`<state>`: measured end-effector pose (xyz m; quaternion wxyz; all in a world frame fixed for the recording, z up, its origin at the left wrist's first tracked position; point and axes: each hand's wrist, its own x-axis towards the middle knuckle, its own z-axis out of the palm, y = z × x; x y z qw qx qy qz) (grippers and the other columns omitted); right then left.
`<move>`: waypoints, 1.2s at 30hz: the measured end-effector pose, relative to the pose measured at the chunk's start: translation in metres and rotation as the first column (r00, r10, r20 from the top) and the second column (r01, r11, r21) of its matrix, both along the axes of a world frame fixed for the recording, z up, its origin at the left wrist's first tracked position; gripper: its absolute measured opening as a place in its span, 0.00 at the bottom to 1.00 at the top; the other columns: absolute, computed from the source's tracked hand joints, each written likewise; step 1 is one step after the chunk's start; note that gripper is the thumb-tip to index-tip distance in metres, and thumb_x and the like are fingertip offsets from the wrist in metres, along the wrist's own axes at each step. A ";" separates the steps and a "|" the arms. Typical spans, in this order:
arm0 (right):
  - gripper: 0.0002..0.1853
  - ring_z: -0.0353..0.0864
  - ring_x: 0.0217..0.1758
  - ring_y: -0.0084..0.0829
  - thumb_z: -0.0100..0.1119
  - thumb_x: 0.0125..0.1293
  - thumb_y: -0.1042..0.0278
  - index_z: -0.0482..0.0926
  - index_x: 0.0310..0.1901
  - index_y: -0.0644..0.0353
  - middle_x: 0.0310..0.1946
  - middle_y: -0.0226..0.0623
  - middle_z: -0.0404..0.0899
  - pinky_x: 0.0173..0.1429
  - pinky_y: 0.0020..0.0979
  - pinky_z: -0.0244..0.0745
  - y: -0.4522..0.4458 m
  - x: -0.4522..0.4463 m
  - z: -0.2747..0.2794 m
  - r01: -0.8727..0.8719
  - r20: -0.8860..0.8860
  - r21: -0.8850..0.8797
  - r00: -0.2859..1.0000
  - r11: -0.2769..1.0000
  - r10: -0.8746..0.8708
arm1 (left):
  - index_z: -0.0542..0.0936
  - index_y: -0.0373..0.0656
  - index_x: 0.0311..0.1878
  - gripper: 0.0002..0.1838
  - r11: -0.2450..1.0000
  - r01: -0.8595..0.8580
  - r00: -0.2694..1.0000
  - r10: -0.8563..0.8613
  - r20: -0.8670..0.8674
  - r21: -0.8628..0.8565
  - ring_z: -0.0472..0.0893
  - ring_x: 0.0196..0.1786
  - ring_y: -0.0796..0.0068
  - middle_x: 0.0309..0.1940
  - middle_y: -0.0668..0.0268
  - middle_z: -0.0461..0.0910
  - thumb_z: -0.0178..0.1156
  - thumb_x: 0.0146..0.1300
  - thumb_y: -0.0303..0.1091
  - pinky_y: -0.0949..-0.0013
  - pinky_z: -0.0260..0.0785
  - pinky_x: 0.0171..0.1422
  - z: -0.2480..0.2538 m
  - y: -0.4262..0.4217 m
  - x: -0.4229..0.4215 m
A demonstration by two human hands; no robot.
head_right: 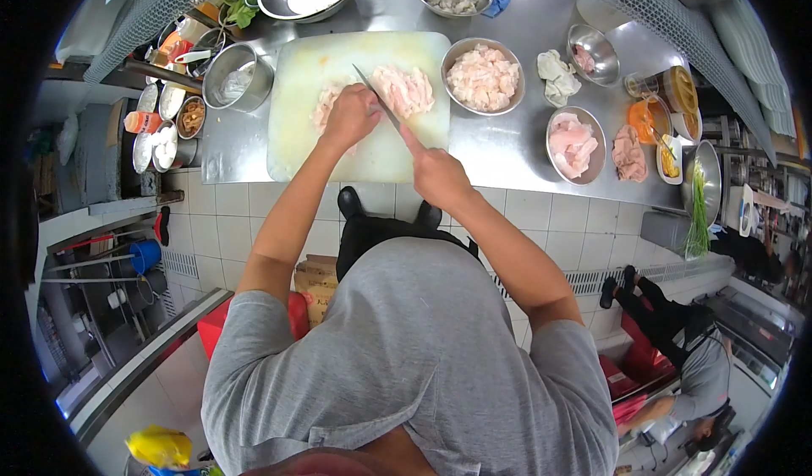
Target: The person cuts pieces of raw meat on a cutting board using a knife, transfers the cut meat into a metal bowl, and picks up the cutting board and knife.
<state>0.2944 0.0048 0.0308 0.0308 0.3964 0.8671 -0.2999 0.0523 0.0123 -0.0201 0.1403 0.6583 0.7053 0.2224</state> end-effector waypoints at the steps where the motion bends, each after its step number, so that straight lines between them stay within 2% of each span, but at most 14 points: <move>1: 0.42 0.87 0.43 0.56 0.54 0.68 0.78 0.57 0.84 0.52 0.38 0.55 0.87 0.53 0.55 0.81 0.005 -0.009 -0.003 0.006 -0.011 0.011 1.000 1.000 -0.006 | 0.87 0.39 0.39 0.11 1.000 0.003 1.000 -0.003 -0.006 0.000 0.82 0.56 0.49 0.45 0.56 0.84 0.74 0.53 0.29 0.52 0.77 0.62 -0.002 0.001 0.000; 4: 0.42 0.87 0.44 0.57 0.53 0.68 0.79 0.56 0.85 0.52 0.40 0.57 0.87 0.55 0.55 0.81 0.023 -0.027 0.007 0.019 -0.047 -0.063 0.999 0.998 -0.022 | 0.87 0.39 0.40 0.11 1.000 0.008 1.000 -0.007 -0.003 0.009 0.83 0.55 0.50 0.45 0.56 0.84 0.74 0.53 0.29 0.53 0.78 0.61 0.001 0.002 -0.002; 7: 0.40 0.88 0.42 0.57 0.56 0.72 0.74 0.59 0.84 0.42 0.40 0.58 0.87 0.53 0.53 0.81 0.031 -0.021 0.014 0.039 -0.073 -0.052 0.996 0.998 -0.043 | 0.87 0.39 0.41 0.12 0.999 -0.048 0.995 0.045 0.087 0.025 0.84 0.52 0.51 0.44 0.56 0.85 0.75 0.53 0.28 0.54 0.78 0.60 0.008 -0.002 -0.008; 10: 0.41 0.88 0.42 0.57 0.57 0.72 0.74 0.57 0.85 0.41 0.40 0.58 0.87 0.54 0.51 0.82 0.020 -0.005 0.024 0.052 -0.159 -0.046 0.986 0.998 -0.059 | 0.86 0.38 0.40 0.10 0.997 -0.072 0.990 0.072 0.119 0.003 0.83 0.54 0.51 0.45 0.56 0.84 0.74 0.55 0.28 0.52 0.79 0.59 0.013 -0.006 -0.011; 13: 0.39 0.86 0.42 0.57 0.55 0.72 0.74 0.58 0.84 0.49 0.38 0.58 0.86 0.52 0.53 0.80 0.011 0.003 0.038 0.031 -0.096 -0.067 0.995 0.997 -0.037 | 0.86 0.38 0.39 0.09 0.996 -0.072 0.994 0.075 0.079 -0.047 0.83 0.54 0.51 0.45 0.56 0.84 0.73 0.56 0.28 0.51 0.79 0.58 0.018 -0.009 -0.006; 19: 0.39 0.86 0.41 0.56 0.54 0.73 0.74 0.58 0.84 0.48 0.38 0.57 0.86 0.51 0.53 0.81 -0.002 0.018 0.034 0.019 -0.038 -0.094 0.999 0.995 -0.022 | 0.85 0.37 0.36 0.07 0.999 -0.034 0.999 0.034 -0.003 0.001 0.83 0.52 0.49 0.43 0.55 0.84 0.72 0.56 0.28 0.51 0.78 0.59 0.005 -0.006 -0.003; 28: 0.39 0.86 0.42 0.59 0.54 0.70 0.76 0.60 0.83 0.52 0.37 0.58 0.86 0.52 0.55 0.81 0.002 -0.015 -0.001 0.026 -0.050 -0.037 0.998 0.999 -0.027 | 0.85 0.37 0.35 0.07 0.999 0.019 1.000 -0.018 -0.022 0.045 0.83 0.51 0.48 0.41 0.54 0.84 0.72 0.54 0.26 0.51 0.79 0.58 -0.006 -0.001 -0.004; 32: 0.40 0.86 0.41 0.61 0.53 0.70 0.76 0.58 0.84 0.51 0.35 0.59 0.85 0.51 0.57 0.80 0.021 -0.035 -0.012 0.036 -0.151 -0.035 0.988 0.999 -0.041 | 0.87 0.38 0.38 0.08 1.000 0.017 0.998 -0.016 -0.057 0.014 0.84 0.51 0.49 0.42 0.54 0.85 0.72 0.54 0.27 0.53 0.79 0.57 0.004 -0.001 -0.003; 34: 0.40 0.86 0.39 0.62 0.54 0.70 0.76 0.58 0.84 0.50 0.33 0.59 0.85 0.51 0.57 0.80 0.030 -0.034 -0.006 0.038 -0.198 -0.045 0.979 0.998 -0.046 | 0.88 0.39 0.39 0.09 0.998 -0.041 0.999 0.040 0.019 0.043 0.85 0.50 0.49 0.43 0.53 0.86 0.72 0.55 0.29 0.53 0.79 0.58 0.003 0.002 -0.018; 35: 0.41 0.86 0.41 0.61 0.55 0.71 0.75 0.57 0.84 0.47 0.36 0.59 0.86 0.52 0.56 0.80 0.032 -0.031 -0.002 0.055 -0.186 -0.049 0.981 0.997 -0.063 | 0.89 0.39 0.39 0.09 0.996 -0.072 0.996 0.069 0.059 0.057 0.85 0.50 0.49 0.43 0.52 0.86 0.72 0.55 0.31 0.53 0.78 0.59 0.003 0.004 -0.031; 36: 0.41 0.87 0.42 0.61 0.57 0.72 0.74 0.56 0.85 0.45 0.39 0.59 0.87 0.53 0.54 0.81 0.027 -0.027 0.014 0.071 -0.172 -0.055 0.982 0.996 -0.079 | 0.89 0.42 0.45 0.13 0.985 -0.165 0.975 0.157 0.156 0.040 0.86 0.51 0.51 0.45 0.53 0.87 0.72 0.56 0.33 0.54 0.79 0.60 0.007 0.003 -0.050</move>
